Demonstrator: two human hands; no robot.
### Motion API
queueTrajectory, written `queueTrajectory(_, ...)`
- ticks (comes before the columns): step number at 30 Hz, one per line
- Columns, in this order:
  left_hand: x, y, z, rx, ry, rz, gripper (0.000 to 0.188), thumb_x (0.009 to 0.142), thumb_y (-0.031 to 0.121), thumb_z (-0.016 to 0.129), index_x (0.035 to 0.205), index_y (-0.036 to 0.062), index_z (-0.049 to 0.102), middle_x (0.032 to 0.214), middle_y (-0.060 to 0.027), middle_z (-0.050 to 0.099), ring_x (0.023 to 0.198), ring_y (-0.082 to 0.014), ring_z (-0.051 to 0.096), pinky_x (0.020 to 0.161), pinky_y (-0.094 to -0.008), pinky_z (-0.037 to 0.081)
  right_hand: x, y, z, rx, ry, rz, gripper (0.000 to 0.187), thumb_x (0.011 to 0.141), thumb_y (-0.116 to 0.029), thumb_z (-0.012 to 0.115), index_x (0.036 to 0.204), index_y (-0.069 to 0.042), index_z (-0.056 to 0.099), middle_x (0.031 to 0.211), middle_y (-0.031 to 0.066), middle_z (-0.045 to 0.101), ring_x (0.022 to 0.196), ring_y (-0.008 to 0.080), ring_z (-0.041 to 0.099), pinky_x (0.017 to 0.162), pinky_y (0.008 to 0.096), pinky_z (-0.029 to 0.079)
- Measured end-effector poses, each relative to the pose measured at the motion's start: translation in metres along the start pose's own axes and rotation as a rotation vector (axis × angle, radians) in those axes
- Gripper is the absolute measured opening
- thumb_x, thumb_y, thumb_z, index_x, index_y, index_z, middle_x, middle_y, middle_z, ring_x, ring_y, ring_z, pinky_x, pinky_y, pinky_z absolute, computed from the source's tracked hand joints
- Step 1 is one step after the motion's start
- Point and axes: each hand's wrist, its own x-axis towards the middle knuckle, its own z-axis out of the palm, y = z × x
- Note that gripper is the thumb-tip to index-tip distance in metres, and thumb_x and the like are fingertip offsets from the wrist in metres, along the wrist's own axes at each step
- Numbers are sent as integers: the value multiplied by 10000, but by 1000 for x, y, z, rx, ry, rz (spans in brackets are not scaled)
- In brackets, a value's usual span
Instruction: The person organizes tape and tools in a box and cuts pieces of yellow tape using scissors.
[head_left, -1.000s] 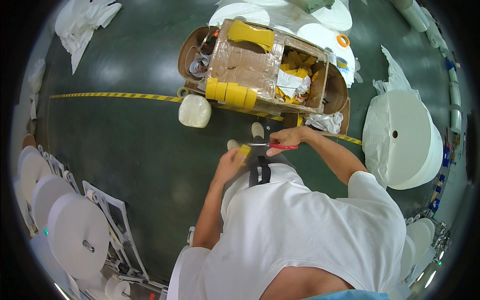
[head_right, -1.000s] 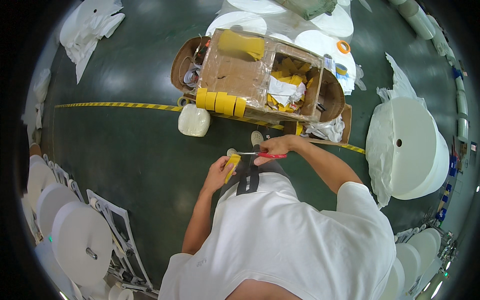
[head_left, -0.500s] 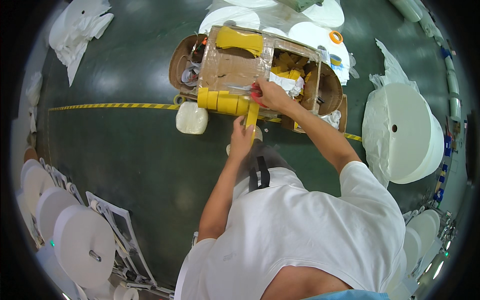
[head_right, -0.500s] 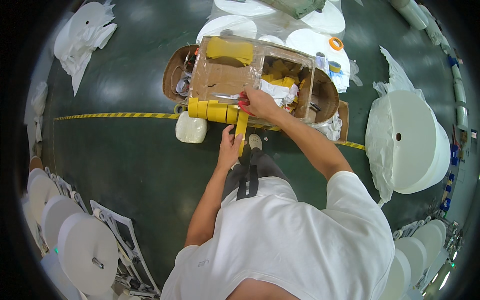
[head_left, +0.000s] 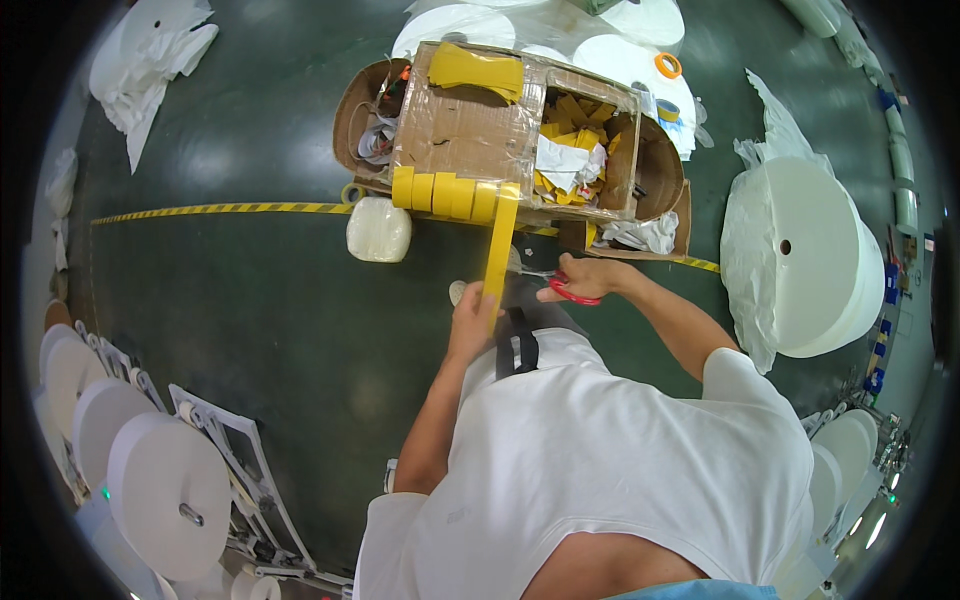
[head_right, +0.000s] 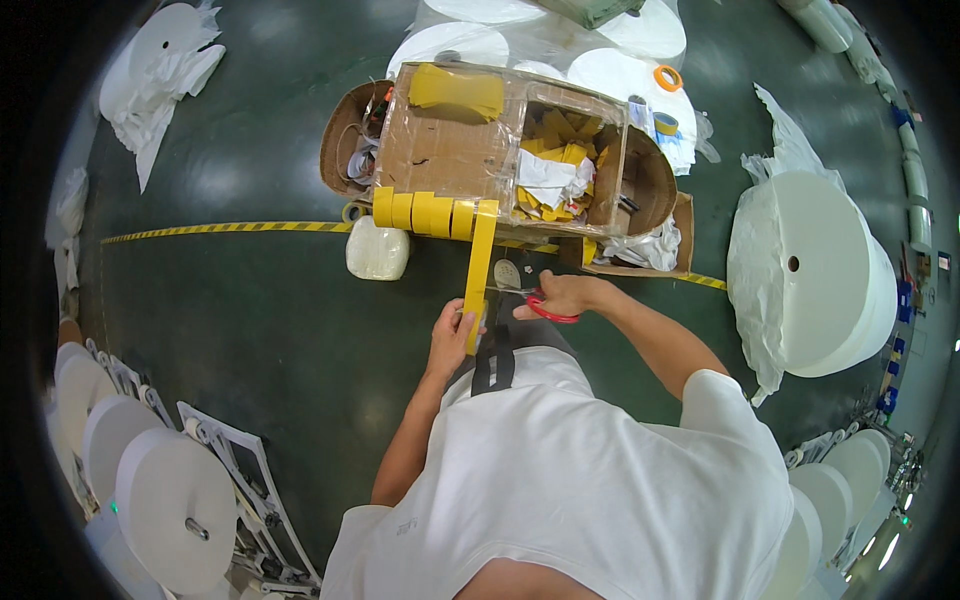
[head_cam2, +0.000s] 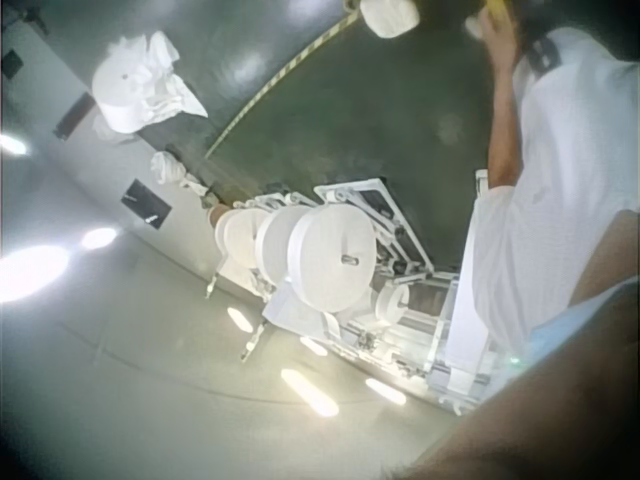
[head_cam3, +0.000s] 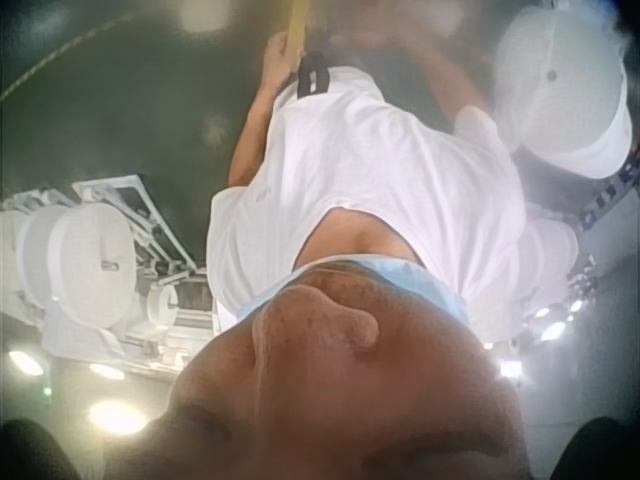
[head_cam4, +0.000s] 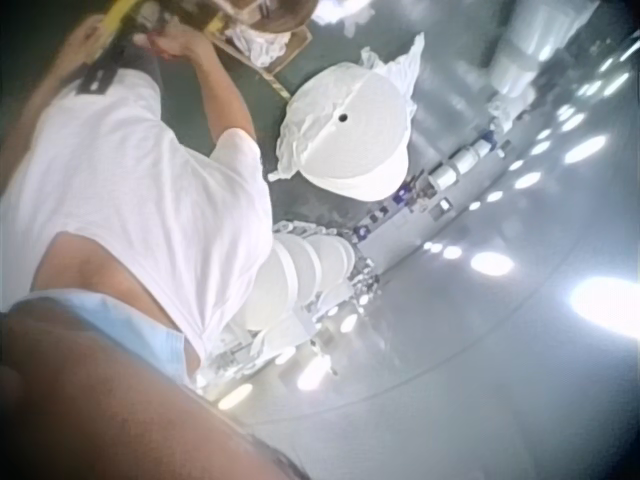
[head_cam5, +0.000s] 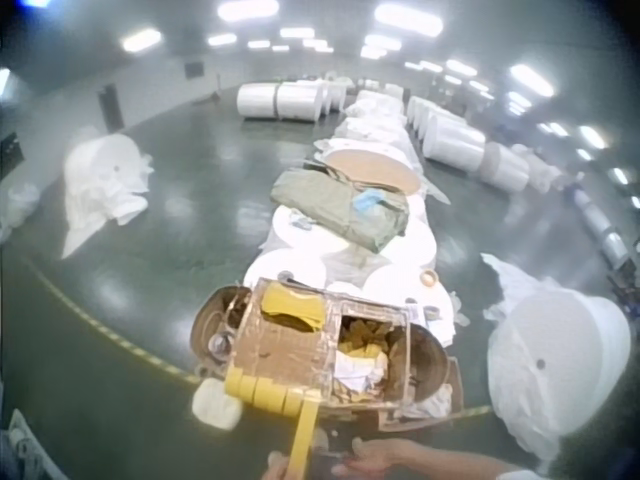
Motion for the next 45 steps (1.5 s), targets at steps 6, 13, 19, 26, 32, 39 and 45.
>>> queueTrajectory(6,4,2,-5,75,4,-58,253,1141,165,609,1332,0,621,1106,-96,765,899,-156,755,780,-305,599,31,-18,10,-48,140,-112,965,778,-951,689,821,13,732,832,232,754,865,385,773,738,511,587)
queueTrajectory(13,-12,5,-27,105,-163,-68,242,1138,144,606,1332,2,635,1141,-72,749,928,-145,743,829,-296,598,-4,-2,26,289,8,-163,861,812,-823,790,1047,-2,685,903,154,752,870,319,746,793,417,579)
queueTrajectory(19,11,42,18,-37,-296,121,371,1116,191,620,1449,36,570,1148,-104,772,942,-174,739,876,-325,599,21,-12,40,705,530,-445,575,819,-316,990,1115,-10,604,980,149,719,868,276,688,794,390,557)
queueTrajectory(26,60,47,75,134,-112,191,609,1098,221,673,1587,24,368,1037,-180,770,929,-241,759,865,-372,585,32,24,-60,212,925,-266,412,956,-234,824,1202,-1,591,1127,252,773,1078,428,745,893,487,585)
queueTrajectory(32,57,-3,67,70,-104,113,564,1131,189,622,1596,20,352,1177,-163,776,969,-217,791,860,-339,602,36,23,-75,114,917,-205,540,925,-375,859,1198,1,582,1081,260,764,1027,448,733,883,505,580)
queueTrajectory(39,3,-18,58,46,-68,-30,415,1151,197,591,1516,26,491,1167,-139,774,945,-201,785,828,-324,600,-51,72,-9,319,315,-3,816,954,-732,730,1038,65,577,897,225,697,817,302,675,746,457,530)
queueTrajectory(45,2,-14,67,-9,-67,1,312,1152,200,592,1405,17,588,1142,-112,770,915,-194,783,818,-318,597,-19,66,28,79,43,-65,1152,816,-955,650,1167,143,625,1098,334,735,1097,450,736,900,483,576)
